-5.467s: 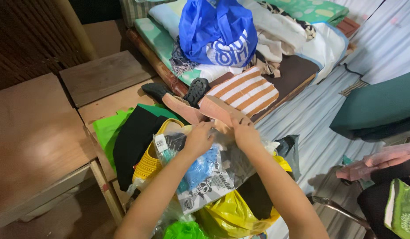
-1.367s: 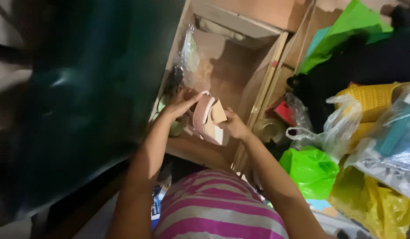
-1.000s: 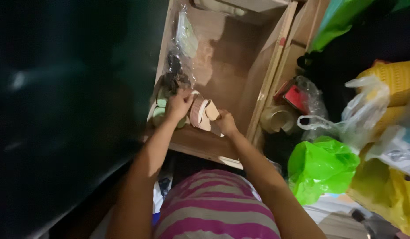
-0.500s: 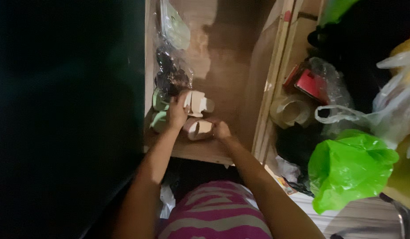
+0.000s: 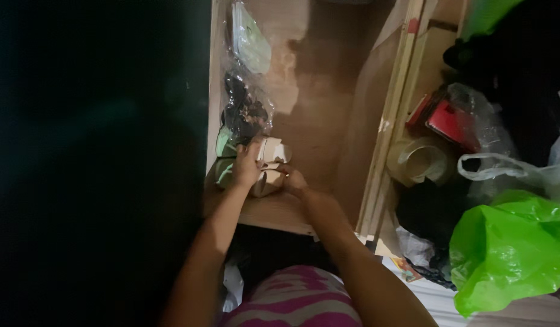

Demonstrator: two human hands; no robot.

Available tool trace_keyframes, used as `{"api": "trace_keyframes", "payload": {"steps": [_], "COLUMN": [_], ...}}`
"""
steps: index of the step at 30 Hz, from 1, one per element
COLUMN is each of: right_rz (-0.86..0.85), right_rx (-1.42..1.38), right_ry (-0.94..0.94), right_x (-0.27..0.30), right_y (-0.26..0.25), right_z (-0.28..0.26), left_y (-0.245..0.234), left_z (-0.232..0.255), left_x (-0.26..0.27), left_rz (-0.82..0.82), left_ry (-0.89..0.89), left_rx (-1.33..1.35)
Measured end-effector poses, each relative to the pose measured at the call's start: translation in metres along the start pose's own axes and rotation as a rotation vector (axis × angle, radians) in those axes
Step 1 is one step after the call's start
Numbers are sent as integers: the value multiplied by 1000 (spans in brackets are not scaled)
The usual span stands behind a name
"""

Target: The person organizes several pairs of slippers and sandals into a wooden cabinet. They remove items from plastic bags, place them on a shelf, and arrange them neatly.

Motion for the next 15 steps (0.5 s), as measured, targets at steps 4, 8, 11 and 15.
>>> {"api": "trace_keyframes", "payload": {"steps": [4,8,11,15], "right_rz": [-98,-70,-48,-45], "right_rx": [-206,-196,-23,64], "right_ry": [-171,138,218,156], "right_x": [-7,-6,7,20], "right_y": [7,16,11,9], "right_z": [2,5,-2,-25], "left_y": [-5,-11,-16,-17], "left_z": [4,12,20,24], "left_x": [-2,0,1,3], "left_rz": [-103,-143,-168,-159], "left_ry": [-139,-165,-157,-102], "left_rx": [-107,-78,-152,-207]}}
Point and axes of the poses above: each hand's wrist, its own x-axis away from the middle knuckle, its own y-axis out of the palm, z = x × y, the point moved 3 cm from there along -x, towards the middle knuckle, and after that the axes turned 9 degrees about -z, right-handed, at the moved point
